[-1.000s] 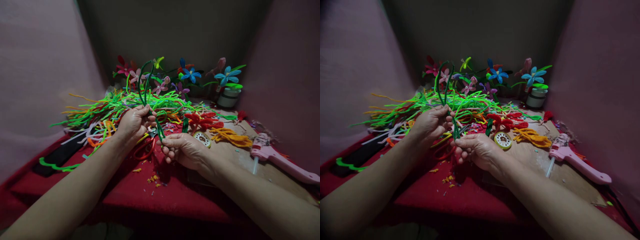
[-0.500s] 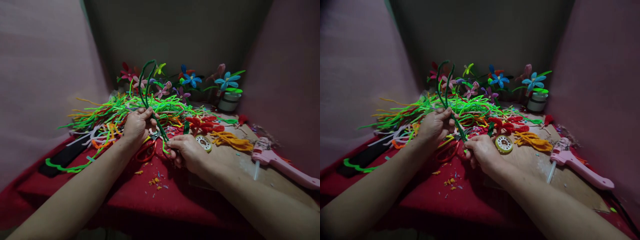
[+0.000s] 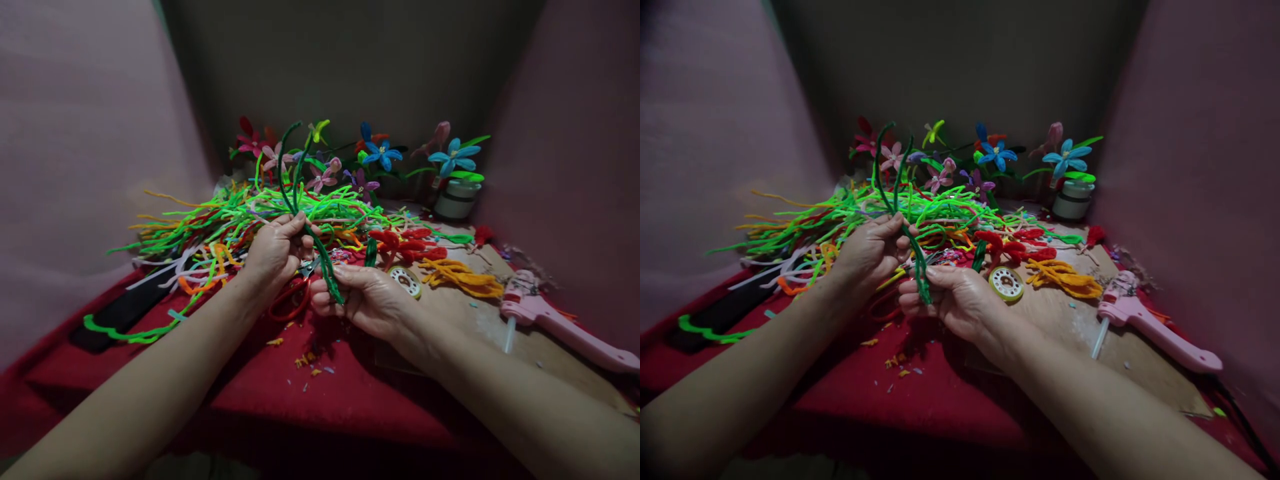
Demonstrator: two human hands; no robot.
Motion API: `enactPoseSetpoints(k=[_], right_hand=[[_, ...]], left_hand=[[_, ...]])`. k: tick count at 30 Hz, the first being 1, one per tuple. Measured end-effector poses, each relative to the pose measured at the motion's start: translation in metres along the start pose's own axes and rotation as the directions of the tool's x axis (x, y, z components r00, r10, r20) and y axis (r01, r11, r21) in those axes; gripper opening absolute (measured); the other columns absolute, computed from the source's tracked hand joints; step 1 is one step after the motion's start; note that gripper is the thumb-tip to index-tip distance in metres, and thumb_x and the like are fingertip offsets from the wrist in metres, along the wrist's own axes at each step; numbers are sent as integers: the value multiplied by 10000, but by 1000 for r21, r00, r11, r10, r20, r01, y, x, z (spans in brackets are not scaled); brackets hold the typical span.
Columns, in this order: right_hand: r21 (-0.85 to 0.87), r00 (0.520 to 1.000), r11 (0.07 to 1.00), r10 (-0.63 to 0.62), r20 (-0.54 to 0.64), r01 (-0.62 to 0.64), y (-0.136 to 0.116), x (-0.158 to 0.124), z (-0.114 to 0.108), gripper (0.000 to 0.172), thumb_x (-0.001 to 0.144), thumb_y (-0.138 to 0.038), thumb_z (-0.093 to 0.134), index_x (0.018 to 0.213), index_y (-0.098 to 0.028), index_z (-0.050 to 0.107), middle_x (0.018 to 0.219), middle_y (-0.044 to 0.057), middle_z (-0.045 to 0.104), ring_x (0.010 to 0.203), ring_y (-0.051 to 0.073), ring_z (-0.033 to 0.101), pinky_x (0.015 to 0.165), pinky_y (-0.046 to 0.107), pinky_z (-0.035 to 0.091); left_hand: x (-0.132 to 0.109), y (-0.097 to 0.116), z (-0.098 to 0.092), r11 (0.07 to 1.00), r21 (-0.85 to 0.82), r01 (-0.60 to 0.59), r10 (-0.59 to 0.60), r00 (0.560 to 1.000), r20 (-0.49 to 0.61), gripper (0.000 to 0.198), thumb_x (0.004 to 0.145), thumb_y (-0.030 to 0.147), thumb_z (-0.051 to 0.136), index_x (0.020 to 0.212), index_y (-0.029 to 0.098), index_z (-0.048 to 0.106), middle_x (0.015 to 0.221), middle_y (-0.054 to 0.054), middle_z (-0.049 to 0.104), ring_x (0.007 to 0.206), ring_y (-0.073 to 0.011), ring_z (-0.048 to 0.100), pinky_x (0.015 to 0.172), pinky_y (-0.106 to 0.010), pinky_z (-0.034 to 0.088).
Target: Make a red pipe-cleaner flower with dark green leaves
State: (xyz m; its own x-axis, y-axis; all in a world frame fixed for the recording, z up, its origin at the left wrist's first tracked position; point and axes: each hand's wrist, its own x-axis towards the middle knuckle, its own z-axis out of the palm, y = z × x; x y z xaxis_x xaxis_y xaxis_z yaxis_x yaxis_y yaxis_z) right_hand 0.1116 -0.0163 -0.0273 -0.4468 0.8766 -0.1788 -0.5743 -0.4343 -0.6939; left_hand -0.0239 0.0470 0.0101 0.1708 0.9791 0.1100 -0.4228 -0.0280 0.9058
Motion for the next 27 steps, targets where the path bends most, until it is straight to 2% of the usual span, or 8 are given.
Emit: enactPoseSetpoints(k=[3, 7, 10, 14, 22, 27], right_hand=[[38, 1000, 999, 11, -8, -11, 1, 2, -2, 162, 830, -101, 452, 812, -97, 613, 594, 31, 631, 489, 103, 575, 529, 247, 485], [-37, 999, 999, -24, -26, 23, 2, 4, -3, 117, 789, -112, 523, 805, -82, 635, 509, -17, 551, 392, 65, 468, 436, 209, 421], [-156, 999, 987, -36, -22, 32, 1, 3, -1, 115, 785, -143, 539, 763, -81, 634, 480, -33, 517, 359, 54, 418, 388, 195, 376], [-370, 993, 929, -70, -100, 28, 3, 1, 2, 168, 796, -186, 522, 663, -111, 594, 422, -60, 452, 292, 43, 332, 308, 179, 283], [-432, 991, 902, -82, -110, 27, 6, 1, -1, 156, 762, -256, 541, 700, -121, 592, 442, -53, 477, 302, 47, 341, 301, 174, 293], [-458, 981, 889, -113, -158, 29, 7, 1, -2, 184, 734, -306, 572, 676, -131, 569, 425, -59, 471, 273, 38, 311, 284, 167, 225]], left_hand=[[-1, -3, 0, 1000, -17, 2, -1, 999, 34, 135, 808, 138, 528, 674, 118, 529, 610, -16, 591, 400, -55, 447, 347, -165, 353], [1, -3, -1, 1000, 10, 8, -8, 1000, 15, 94, 777, 137, 569, 687, 115, 552, 624, -20, 603, 404, -60, 462, 364, -178, 392], [1, -3, 0, 999, 30, -15, 15, 1000, -17, 115, 781, 129, 556, 668, 106, 560, 598, -16, 591, 378, -62, 442, 329, -183, 370], [-1, -5, 2, 997, 49, -54, 55, 998, -23, 109, 772, 135, 573, 671, 95, 574, 621, -16, 599, 383, -58, 442, 324, -185, 374], [-1, -11, -1, 997, 73, -17, 17, 1000, 10, 133, 744, 196, 625, 676, 103, 559, 588, -9, 604, 367, -55, 453, 343, -180, 374], [0, -13, -4, 996, 92, -6, 5, 1000, 19, 147, 718, 225, 649, 745, 131, 539, 653, -13, 646, 370, -70, 485, 325, -194, 382]])
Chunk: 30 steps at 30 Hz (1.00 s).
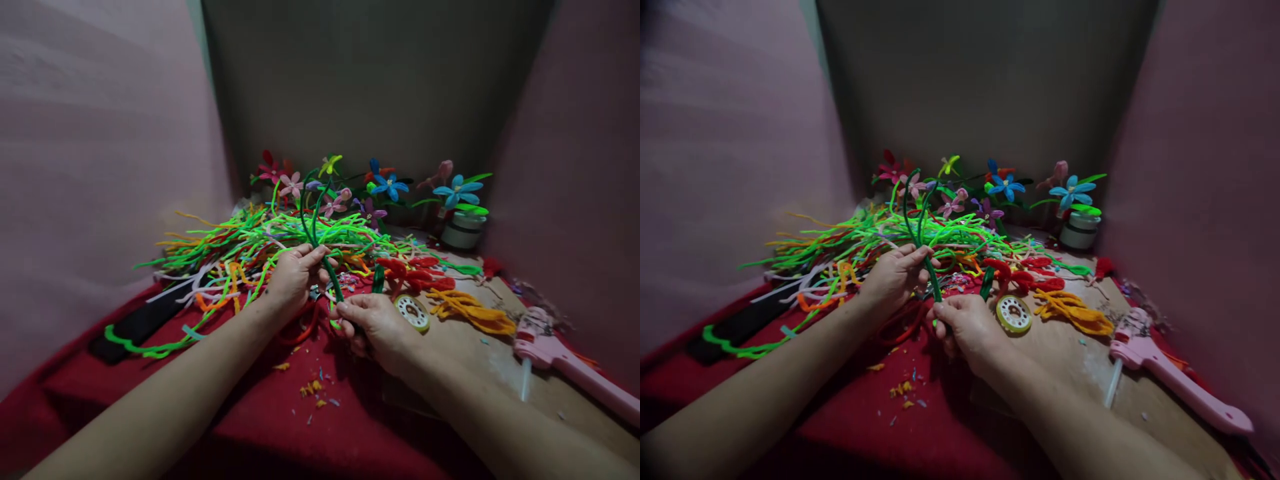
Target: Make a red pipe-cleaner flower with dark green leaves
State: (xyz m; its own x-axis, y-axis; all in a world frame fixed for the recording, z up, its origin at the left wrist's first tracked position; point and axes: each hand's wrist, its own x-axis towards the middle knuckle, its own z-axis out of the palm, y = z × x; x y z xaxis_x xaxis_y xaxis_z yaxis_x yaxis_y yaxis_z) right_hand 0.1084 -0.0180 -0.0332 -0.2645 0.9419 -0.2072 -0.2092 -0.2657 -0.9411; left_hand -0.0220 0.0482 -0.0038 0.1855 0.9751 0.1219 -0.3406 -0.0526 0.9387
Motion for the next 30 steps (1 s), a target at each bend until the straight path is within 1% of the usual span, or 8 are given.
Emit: enactPoseSetpoints(k=[4, 6, 10, 14, 19, 21, 25, 30], right_hand=[[-21, 1000, 1000, 12, 0, -12, 0, -1, 2, 186, 717, -307, 580, 650, -135, 564, 408, -63, 461, 258, 36, 294, 278, 173, 216], [-47, 1000, 999, 8, 7, -8, -1, -2, 2, 174, 706, -285, 583, 617, -139, 552, 401, -61, 464, 252, 35, 288, 274, 176, 209], [-56, 1000, 998, 6, -18, -7, -2, 0, 2, 160, 694, -263, 590, 602, -139, 551, 376, -62, 453, 238, 28, 240, 270, 181, 149], [-14, 1000, 1000, 17, 6, -17, -4, 2, 0, 163, 700, -265, 588, 610, -132, 556, 381, -61, 450, 248, 14, 210, 285, 176, 104], [-11, 1000, 1000, 8, 3, -7, -5, 1, -2, 151, 708, -264, 589, 648, -126, 567, 384, -60, 456, 248, 12, 213, 286, 169, 103], [-3, 1000, 1000, 7, 18, -7, -6, 0, -3, 160, 715, -278, 598, 675, -126, 567, 411, -45, 495, 258, 24, 274, 284, 163, 156], [88, 991, 996, 4, 131, -16, -6, -1, -4, 221, 761, -348, 574, 733, -129, 555, 538, 31, 621, 385, 98, 518, 385, 200, 389], [181, 994, 984, -21, 106, 1, -8, 0, -3, 249, 815, -344, 501, 882, -118, 581, 631, 87, 683, 510, 157, 625, 520, 263, 467]], left_hand=[[3, -5, -4, 995, 98, -26, 28, 999, -24, 222, 671, 264, 706, 700, 153, 516, 470, 57, 523, 324, -74, 442, 310, -192, 359], [5, -7, -6, 992, 119, -29, 32, 999, -24, 239, 658, 280, 719, 711, 157, 520, 444, 72, 486, 309, -71, 423, 303, -189, 339], [7, -10, -7, 999, 46, -23, 26, 998, -57, 263, 622, 256, 741, 687, 160, 505, 471, 70, 490, 316, -60, 419, 307, -181, 317], [9, -11, -7, 1000, -15, 4, -5, 997, -77, 293, 609, 238, 739, 623, 170, 454, 436, 79, 447, 327, -60, 417, 318, -177, 301], [12, -6, -10, 999, -39, 36, -38, 997, -71, 205, 634, 242, 713, 687, 141, 543, 419, 69, 448, 331, -59, 405, 325, -174, 293], [12, -5, -12, 998, -36, 48, -50, 997, -63, 182, 649, 234, 703, 703, 137, 559, 417, 64, 453, 330, -65, 411, 320, -175, 291], [10, -5, -10, 996, -35, 82, -83, 996, -24, 158, 682, 228, 691, 699, 136, 564, 419, 61, 447, 332, -64, 412, 327, -175, 307], [3, -12, -3, 983, -25, 183, -180, 981, 68, 137, 688, 208, 686, 717, 121, 585, 471, 51, 460, 343, -59, 411, 331, -183, 322]])
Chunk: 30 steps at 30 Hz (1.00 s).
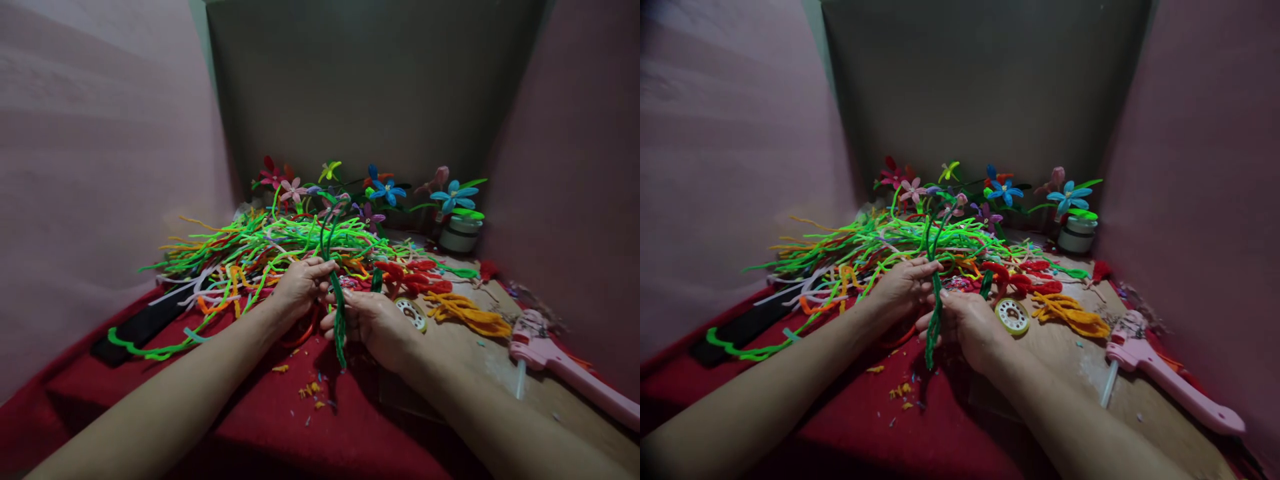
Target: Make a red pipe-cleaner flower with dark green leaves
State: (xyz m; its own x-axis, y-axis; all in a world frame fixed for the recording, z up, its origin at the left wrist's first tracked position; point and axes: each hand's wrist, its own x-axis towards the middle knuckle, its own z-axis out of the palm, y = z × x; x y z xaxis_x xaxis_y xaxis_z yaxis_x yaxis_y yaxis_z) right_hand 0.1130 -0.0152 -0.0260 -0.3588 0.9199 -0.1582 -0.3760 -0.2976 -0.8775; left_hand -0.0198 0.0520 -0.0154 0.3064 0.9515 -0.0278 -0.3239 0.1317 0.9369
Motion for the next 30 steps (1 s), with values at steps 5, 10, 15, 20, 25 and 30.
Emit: enactPoseSetpoints(k=[5, 10, 15, 20, 25, 30], right_hand=[[37, 999, 999, -28, -19, 29, -1, -2, 1, 224, 819, -289, 499, 883, -98, 596, 660, 101, 693, 542, 175, 652, 574, 295, 494], [79, 999, 996, -44, -7, 44, 0, -2, -1, 167, 802, -245, 518, 855, -105, 592, 657, 105, 694, 521, 194, 660, 519, 290, 494], [55, 997, 996, -65, -51, 68, 2, 1, -2, 120, 779, -227, 541, 780, -112, 576, 584, 83, 673, 436, 172, 625, 412, 241, 463], [-43, 991, 998, -59, -120, 55, -1, 0, 2, 82, 770, -208, 520, 731, -137, 529, 496, 55, 644, 349, 152, 576, 293, 186, 377], [-79, 992, 995, -76, -105, 68, -1, 0, 2, 88, 759, -226, 528, 741, -140, 524, 479, 45, 638, 336, 137, 562, 279, 168, 360], [-38, 996, 997, -65, -60, 63, 0, 0, -1, 89, 745, -210, 525, 783, -131, 543, 502, 48, 646, 352, 144, 571, 288, 180, 375]], left_hand=[[-7, -3, 6, 996, -15, 88, -86, 992, 97, 157, 690, 214, 693, 715, 121, 569, 524, 29, 512, 378, -55, 452, 366, -171, 330], [-7, -6, 4, 995, -11, 102, -98, 976, 194, 210, 665, 200, 708, 631, 138, 509, 507, 27, 509, 395, -61, 464, 377, -169, 321], [-7, -10, 2, 989, 92, 112, -131, 961, 245, 220, 677, 240, 715, 648, 128, 528, 516, 18, 518, 392, -46, 447, 373, -158, 279], [-6, -6, 5, 997, -37, 74, -67, 986, 154, 248, 632, 144, 737, 737, 151, 513, 585, 39, 522, 439, -58, 491, 414, -175, 367], [-4, -2, 6, 993, -106, 60, -52, 996, 71, 288, 617, 84, 726, 692, 161, 459, 537, 65, 470, 396, -45, 442, 374, -160, 358], [-4, -2, 5, 993, -104, 60, -50, 995, 88, 297, 627, 48, 702, 718, 166, 446, 522, 66, 481, 361, -35, 419, 333, -137, 307]])
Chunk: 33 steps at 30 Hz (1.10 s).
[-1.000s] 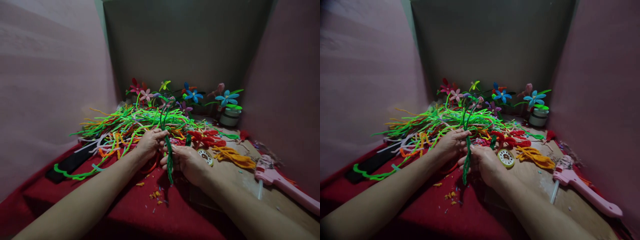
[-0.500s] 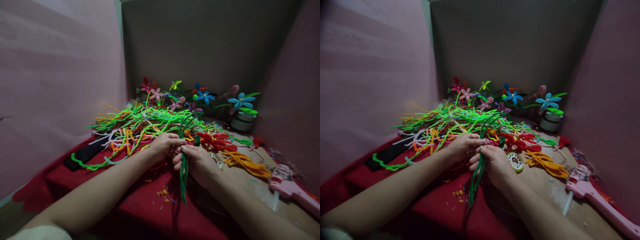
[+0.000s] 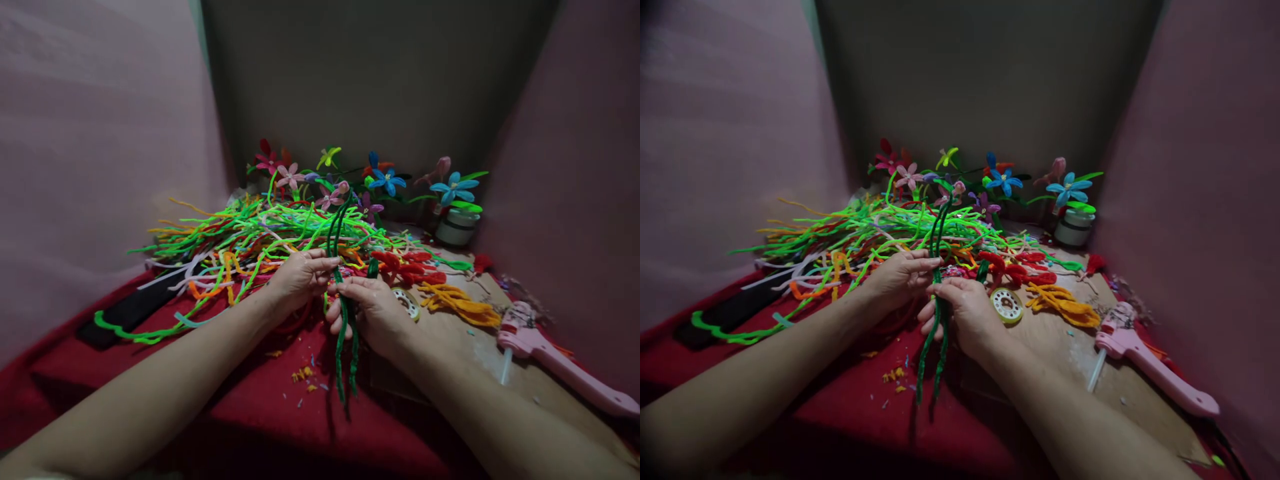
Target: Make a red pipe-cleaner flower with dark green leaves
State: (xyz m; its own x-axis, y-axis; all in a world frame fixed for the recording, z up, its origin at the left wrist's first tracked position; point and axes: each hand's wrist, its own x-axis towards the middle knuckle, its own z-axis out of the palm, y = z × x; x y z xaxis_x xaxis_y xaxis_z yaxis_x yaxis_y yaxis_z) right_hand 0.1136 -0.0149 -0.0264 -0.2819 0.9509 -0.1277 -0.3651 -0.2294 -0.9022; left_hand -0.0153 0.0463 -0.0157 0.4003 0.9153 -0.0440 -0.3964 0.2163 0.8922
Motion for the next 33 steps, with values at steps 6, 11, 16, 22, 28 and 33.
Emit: enactPoseSetpoints(k=[6, 11, 16, 22, 28, 33], right_hand=[[79, 998, 996, -45, 44, 42, 3, 4, -3, 118, 718, -176, 485, 807, -124, 542, 522, 55, 650, 378, 145, 573, 332, 206, 420], [57, 999, 997, -52, 6, 51, 3, 4, -4, 126, 724, -186, 509, 823, -122, 554, 512, 45, 642, 389, 145, 571, 315, 193, 377], [45, 999, 998, -38, -31, 39, 4, 4, -3, 167, 773, -260, 521, 826, -117, 587, 479, 14, 598, 358, 109, 521, 354, 191, 369], [98, 998, 995, -41, 47, 36, 7, 4, -1, 170, 770, -320, 566, 787, -151, 553, 428, -75, 435, 334, 80, 455, 332, 180, 355], [-42, 998, 997, 64, -29, -65, 3, -3, 6, 159, 752, -329, 562, 760, -190, 485, 369, -132, 299, 245, 33, 210, 238, 141, 194], [-99, 996, 992, 76, -42, -80, 5, -4, 8, 140, 758, -325, 524, 748, -192, 479, 355, -134, 293, 230, 31, 166, 225, 151, 171]], left_hand=[[-1, -1, 0, 1000, 24, -3, 2, 999, 44, 277, 640, 64, 706, 707, 158, 455, 570, 31, 541, 444, -80, 540, 395, -168, 417], [0, -1, -1, 1000, 12, -6, 5, 1000, 26, 299, 617, 65, 724, 725, 165, 464, 588, 31, 548, 453, -93, 554, 415, -194, 454], [0, 0, -1, 999, 38, -9, 7, 999, 32, 253, 633, 73, 715, 711, 155, 489, 590, 37, 527, 458, -67, 528, 460, -192, 487], [-7, 4, 6, 990, 138, -31, 29, 999, 20, 213, 681, 121, 672, 674, 162, 463, 498, 71, 441, 387, -35, 422, 425, -167, 410], [-3, 13, 0, 968, 201, -153, 165, 985, -44, 225, 657, 162, 677, 645, 169, 452, 441, 95, 357, 322, -14, 284, 330, -151, 185], [4, 20, -11, 894, 345, -285, 349, 927, -136, 236, 673, 214, 667, 613, 171, 443, 427, 90, 377, 301, -23, 319, 309, -152, 202]])
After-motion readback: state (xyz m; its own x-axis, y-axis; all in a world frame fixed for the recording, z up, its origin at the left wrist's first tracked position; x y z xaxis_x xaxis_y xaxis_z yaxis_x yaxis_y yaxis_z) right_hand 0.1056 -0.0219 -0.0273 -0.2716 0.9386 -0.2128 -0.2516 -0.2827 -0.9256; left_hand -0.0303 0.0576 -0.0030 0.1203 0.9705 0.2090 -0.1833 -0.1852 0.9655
